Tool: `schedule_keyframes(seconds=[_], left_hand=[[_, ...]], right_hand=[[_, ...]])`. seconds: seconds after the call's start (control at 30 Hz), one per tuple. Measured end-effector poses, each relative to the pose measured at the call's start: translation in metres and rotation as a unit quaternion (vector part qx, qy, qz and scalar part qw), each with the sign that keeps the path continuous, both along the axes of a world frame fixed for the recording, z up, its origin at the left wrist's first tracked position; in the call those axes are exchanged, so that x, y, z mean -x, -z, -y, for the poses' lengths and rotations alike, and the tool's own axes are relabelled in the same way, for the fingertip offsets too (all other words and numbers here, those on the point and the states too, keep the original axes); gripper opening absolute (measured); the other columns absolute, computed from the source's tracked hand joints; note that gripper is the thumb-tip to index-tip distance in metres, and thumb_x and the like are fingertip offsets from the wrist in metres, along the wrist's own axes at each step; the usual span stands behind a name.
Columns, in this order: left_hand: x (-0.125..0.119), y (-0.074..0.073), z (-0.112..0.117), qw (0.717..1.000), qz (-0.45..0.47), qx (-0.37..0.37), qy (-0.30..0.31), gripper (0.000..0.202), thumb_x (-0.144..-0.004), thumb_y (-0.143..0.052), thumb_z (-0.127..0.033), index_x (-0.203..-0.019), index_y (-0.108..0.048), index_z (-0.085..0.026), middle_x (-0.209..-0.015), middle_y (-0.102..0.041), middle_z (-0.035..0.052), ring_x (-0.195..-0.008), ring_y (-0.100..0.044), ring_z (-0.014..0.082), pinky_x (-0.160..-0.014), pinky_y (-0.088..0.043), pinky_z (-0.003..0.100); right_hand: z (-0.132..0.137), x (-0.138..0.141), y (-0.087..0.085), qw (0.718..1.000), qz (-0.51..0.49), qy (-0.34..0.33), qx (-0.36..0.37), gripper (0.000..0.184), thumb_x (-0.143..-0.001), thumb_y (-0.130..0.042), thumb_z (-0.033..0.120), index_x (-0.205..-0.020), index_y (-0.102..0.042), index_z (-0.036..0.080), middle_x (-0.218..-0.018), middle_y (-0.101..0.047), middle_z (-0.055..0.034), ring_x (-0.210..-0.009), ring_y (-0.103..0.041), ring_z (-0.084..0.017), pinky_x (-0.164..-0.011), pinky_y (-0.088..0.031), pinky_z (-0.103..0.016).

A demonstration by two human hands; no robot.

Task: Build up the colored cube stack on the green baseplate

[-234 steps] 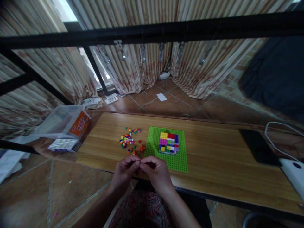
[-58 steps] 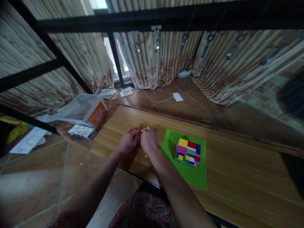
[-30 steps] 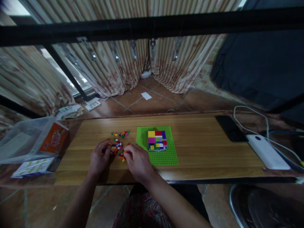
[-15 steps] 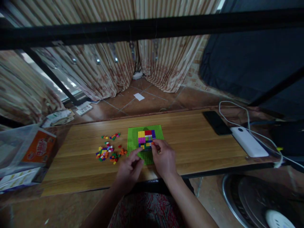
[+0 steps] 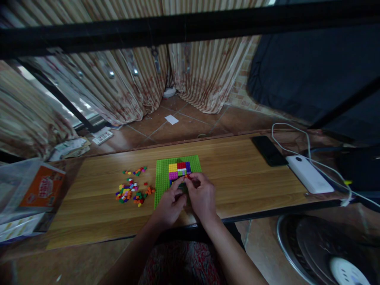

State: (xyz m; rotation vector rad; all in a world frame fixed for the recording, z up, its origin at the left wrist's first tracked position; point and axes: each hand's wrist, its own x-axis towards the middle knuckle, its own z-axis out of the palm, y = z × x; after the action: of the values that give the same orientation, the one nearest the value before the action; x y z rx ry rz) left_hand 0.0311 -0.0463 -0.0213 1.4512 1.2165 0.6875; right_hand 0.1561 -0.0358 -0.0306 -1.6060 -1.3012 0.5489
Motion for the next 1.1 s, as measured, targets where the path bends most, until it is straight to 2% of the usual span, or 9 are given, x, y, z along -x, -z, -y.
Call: schedule_keyframes(seconds=[0.13,0.23,0.4,0.63,0.8,0.97,1.1], left_hand=[[-0.001,0.002,0.002,0.999,-0.024,-0.035,0.005,0.060,-0.085,-0.045,-0.020,-0.144,-0.034,-0.017,-0.063,-0.055,-0.0040,-0.052,-0.049,0.0111,-0.053,-0.037,0.023],[-0.003,0.003,0.002,0.994,-0.073,-0.084,0.007,0.059,-0.084,-0.045,-0.018,-0.143,-0.035,-0.017,-0.060,-0.054,-0.0046,-0.051,-0.049,0.0119,-0.054,-0.038,0.024],[-0.007,0.006,0.003,0.976,-0.166,-0.138,0.018,0.059,-0.084,-0.043,-0.019,-0.143,-0.034,-0.015,-0.060,-0.056,-0.0030,-0.049,-0.050,0.0141,-0.055,-0.041,0.026],[-0.010,0.008,0.005,0.962,-0.231,-0.138,0.045,0.063,-0.087,-0.041,-0.024,-0.146,-0.027,-0.010,-0.072,-0.067,0.0050,-0.061,-0.062,0.0204,-0.064,-0.049,0.033],[-0.012,0.011,0.006,0.953,-0.262,-0.146,0.053,0.066,-0.087,-0.041,-0.025,-0.148,-0.024,-0.006,-0.078,-0.070,0.0097,-0.068,-0.065,0.0234,-0.068,-0.051,0.035],[-0.008,0.011,0.019,0.957,-0.240,-0.160,0.027,0.061,-0.089,-0.042,-0.028,-0.147,-0.029,-0.011,-0.076,-0.070,0.0058,-0.065,-0.064,0.0196,-0.066,-0.049,0.031],[0.015,0.014,0.042,0.963,-0.216,-0.156,-0.031,0.051,-0.090,-0.042,-0.027,-0.140,-0.042,-0.015,-0.070,-0.068,0.0024,-0.060,-0.061,0.0158,-0.062,-0.047,0.027]], right_hand=[[-0.002,-0.006,0.004,0.997,-0.076,0.006,0.023,0.024,-0.081,-0.063,0.042,-0.088,-0.067,0.019,-0.079,-0.069,-0.0034,-0.070,-0.064,-0.017,-0.066,-0.050,-0.029],[-0.008,-0.006,0.006,0.996,-0.079,0.003,0.040,0.028,-0.078,-0.064,0.044,-0.090,-0.067,0.019,-0.078,-0.069,-0.0036,-0.065,-0.062,-0.017,-0.062,-0.049,-0.029],[-0.016,-0.003,0.007,0.993,-0.109,0.008,0.049,0.028,-0.074,-0.068,0.043,-0.086,-0.066,0.018,-0.077,-0.070,-0.0046,-0.069,-0.064,-0.018,-0.066,-0.050,-0.031],[-0.019,-0.004,0.013,0.984,-0.166,-0.001,0.069,0.030,-0.071,-0.071,0.043,-0.086,-0.067,0.018,-0.080,-0.071,-0.0053,-0.071,-0.066,-0.019,-0.068,-0.053,-0.032],[-0.021,-0.004,0.016,0.983,-0.173,-0.004,0.063,0.032,-0.071,-0.071,0.043,-0.088,-0.066,0.017,-0.080,-0.071,-0.0053,-0.071,-0.065,-0.019,-0.068,-0.053,-0.033],[-0.019,-0.005,0.019,0.980,-0.189,-0.027,0.064,0.039,-0.070,-0.072,0.048,-0.091,-0.066,0.015,-0.084,-0.072,-0.0073,-0.075,-0.067,-0.019,-0.071,-0.054,-0.035],[-0.007,-0.014,0.022,0.977,-0.205,-0.028,0.053,0.044,-0.073,-0.070,0.051,-0.097,-0.067,0.015,-0.092,-0.073,-0.0097,-0.082,-0.068,-0.021,-0.076,-0.054,-0.036]])
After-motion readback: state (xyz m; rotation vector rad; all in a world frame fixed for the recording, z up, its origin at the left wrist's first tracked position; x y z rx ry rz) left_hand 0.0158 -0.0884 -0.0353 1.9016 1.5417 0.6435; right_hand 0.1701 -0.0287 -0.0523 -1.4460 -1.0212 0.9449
